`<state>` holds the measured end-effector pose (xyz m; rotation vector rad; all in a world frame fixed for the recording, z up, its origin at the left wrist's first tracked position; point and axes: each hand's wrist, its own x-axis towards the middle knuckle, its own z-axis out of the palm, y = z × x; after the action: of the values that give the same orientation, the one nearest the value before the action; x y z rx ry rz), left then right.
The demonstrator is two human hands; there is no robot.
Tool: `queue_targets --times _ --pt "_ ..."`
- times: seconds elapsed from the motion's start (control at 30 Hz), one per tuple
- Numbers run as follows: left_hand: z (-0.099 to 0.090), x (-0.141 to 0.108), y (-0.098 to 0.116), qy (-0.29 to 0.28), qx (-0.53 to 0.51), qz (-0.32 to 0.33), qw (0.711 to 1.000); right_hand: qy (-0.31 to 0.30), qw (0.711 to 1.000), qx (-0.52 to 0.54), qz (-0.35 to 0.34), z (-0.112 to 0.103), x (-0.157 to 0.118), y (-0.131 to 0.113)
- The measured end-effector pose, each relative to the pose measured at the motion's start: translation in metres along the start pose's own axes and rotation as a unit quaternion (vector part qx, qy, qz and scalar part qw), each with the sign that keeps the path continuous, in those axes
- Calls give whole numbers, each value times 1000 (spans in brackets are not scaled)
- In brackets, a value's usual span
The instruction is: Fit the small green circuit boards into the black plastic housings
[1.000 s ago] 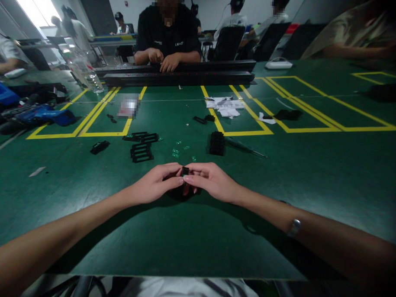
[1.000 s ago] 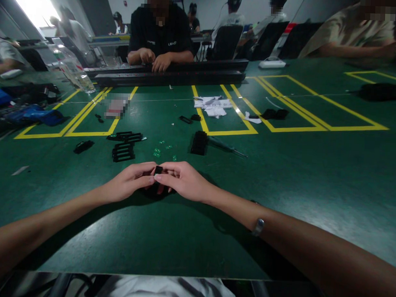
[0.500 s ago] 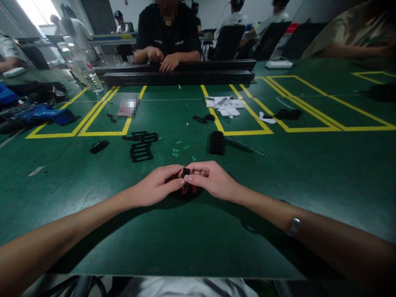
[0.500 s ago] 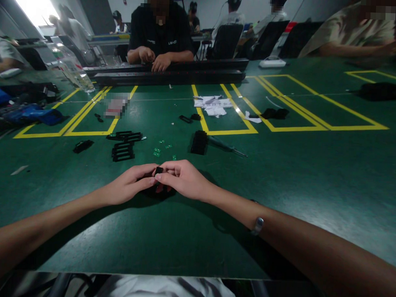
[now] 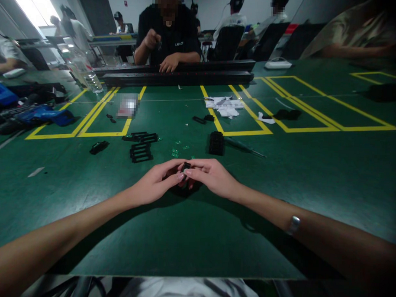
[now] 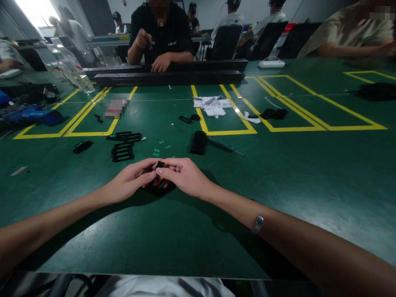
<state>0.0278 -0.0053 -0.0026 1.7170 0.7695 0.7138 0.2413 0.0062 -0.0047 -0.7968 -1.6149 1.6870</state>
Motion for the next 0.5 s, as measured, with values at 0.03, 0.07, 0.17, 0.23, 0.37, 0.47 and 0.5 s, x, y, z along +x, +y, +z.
queue_targets --times 0.03,0.07,0.17,0.23,0.37,0.47,0.5 --pt "0 0 -2 12 1 -2 1000 4 1000 14 0 0 1 0" --pt "1 0 -4 26 2 -4 1000 6 1000 29 0 0 1 0" --pt "2 1 -9 51 0 -12 999 12 998 65 3 0 1 -2" --pt "2 1 -10 58 -2 -17 998 24 997 71 0 1 1 -3" --pt "2 1 -9 61 -3 -21 998 23 997 76 9 1 1 -4" --pt "3 1 -7 61 -14 -28 998 16 997 76 16 0 2 -2" --pt "3 1 -6 64 -18 -30 997 15 997 76 15 0 2 -2"
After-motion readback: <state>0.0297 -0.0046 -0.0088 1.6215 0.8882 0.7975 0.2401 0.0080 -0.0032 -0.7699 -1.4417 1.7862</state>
